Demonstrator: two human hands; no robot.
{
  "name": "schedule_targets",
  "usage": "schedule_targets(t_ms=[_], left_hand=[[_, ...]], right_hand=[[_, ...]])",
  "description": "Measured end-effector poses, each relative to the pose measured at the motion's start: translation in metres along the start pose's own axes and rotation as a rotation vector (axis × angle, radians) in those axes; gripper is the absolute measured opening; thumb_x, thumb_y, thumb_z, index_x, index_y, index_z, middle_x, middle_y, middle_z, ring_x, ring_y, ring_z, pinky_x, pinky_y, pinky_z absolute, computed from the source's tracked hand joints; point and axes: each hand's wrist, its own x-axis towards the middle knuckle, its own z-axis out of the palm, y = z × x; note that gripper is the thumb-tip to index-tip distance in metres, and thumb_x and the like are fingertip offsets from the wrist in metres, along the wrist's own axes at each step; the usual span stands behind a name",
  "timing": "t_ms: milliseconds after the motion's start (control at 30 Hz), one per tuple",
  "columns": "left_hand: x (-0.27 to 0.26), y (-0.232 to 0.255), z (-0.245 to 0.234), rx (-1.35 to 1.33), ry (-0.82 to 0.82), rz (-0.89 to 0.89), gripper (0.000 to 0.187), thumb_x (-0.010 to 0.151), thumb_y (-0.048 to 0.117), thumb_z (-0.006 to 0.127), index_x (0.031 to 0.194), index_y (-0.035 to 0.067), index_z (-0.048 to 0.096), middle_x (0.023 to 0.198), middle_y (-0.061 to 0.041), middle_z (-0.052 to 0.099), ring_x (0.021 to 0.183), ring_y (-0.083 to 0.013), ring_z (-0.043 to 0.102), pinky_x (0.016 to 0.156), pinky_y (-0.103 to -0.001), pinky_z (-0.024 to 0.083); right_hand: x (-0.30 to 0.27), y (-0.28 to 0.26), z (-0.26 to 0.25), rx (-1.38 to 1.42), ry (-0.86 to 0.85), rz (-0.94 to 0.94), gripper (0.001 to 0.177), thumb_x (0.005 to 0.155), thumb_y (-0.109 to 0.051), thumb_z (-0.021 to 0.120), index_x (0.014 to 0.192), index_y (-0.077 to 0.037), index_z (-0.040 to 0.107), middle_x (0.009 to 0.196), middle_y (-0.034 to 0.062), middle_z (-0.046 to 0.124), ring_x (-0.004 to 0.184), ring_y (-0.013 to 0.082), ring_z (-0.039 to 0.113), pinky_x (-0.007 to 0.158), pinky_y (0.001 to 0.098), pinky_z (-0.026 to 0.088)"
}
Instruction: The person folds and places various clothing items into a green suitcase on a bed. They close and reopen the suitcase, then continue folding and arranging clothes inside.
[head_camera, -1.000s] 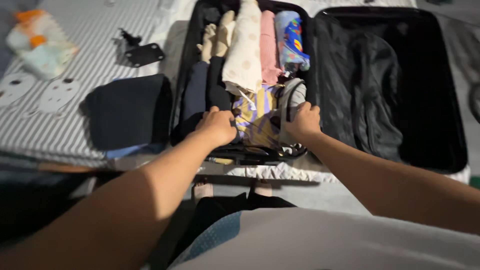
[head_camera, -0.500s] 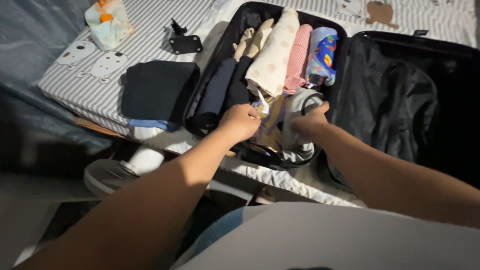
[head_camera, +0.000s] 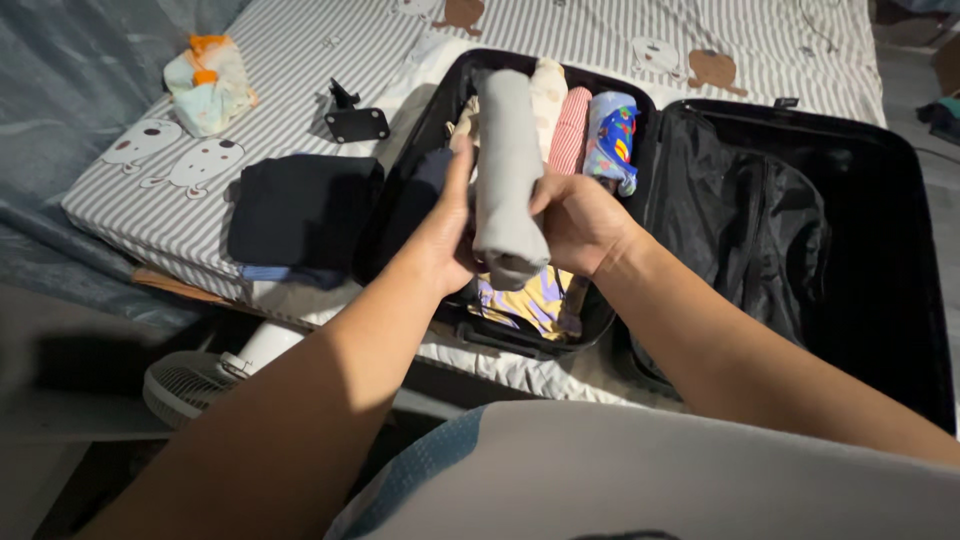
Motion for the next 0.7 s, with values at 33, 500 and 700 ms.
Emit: schedule_targets(t_ms=[33, 500, 700], left_hand=[[-0.003, 0.002, 0.0, -0.051, 0.049, -0.013, 0.104, 0.07, 0.086, 0.051, 0.146, 0.014, 0.057, 0.133, -0.007, 0.068, 0.118, -0.0229, 0.067, 0.099, -0.047, 0.054], [-0.033, 0.046, -0.015, -0.101, -0.075, -0.01, 0.044, 0.096, 0.038, 0.062, 0.126, 0.005, 0.066, 0.122, -0.014, 0.072, 0.109, -0.0292, 0.071, 0.099, -0.049, 0.057], [-0.022, 0.065, -0.026, -0.066, 0.028, 0.059, 0.043, 0.096, 0.035, 0.062, 0.123, 0.001, 0.067, 0.119, -0.016, 0.074, 0.105, -0.0299, 0.074, 0.096, -0.049, 0.06]], right_hand=[[-0.001, -0.004, 0.003, 0.089, -0.019, 0.029, 0.051, 0.071, 0.0, 0.051, 0.121, 0.007, 0.06, 0.112, 0.0211, 0.068, 0.103, 0.0353, 0.069, 0.1, 0.05, 0.056], [0.007, -0.033, -0.009, 0.159, -0.197, -0.086, 0.041, 0.097, -0.018, 0.053, 0.13, 0.003, 0.063, 0.128, 0.0172, 0.069, 0.118, 0.0308, 0.067, 0.111, 0.0478, 0.05], [0.013, -0.02, 0.005, -0.023, 0.05, -0.064, 0.07, 0.089, -0.07, 0.058, 0.134, -0.017, 0.065, 0.13, 0.0054, 0.067, 0.122, 0.0254, 0.063, 0.109, 0.0488, 0.049]])
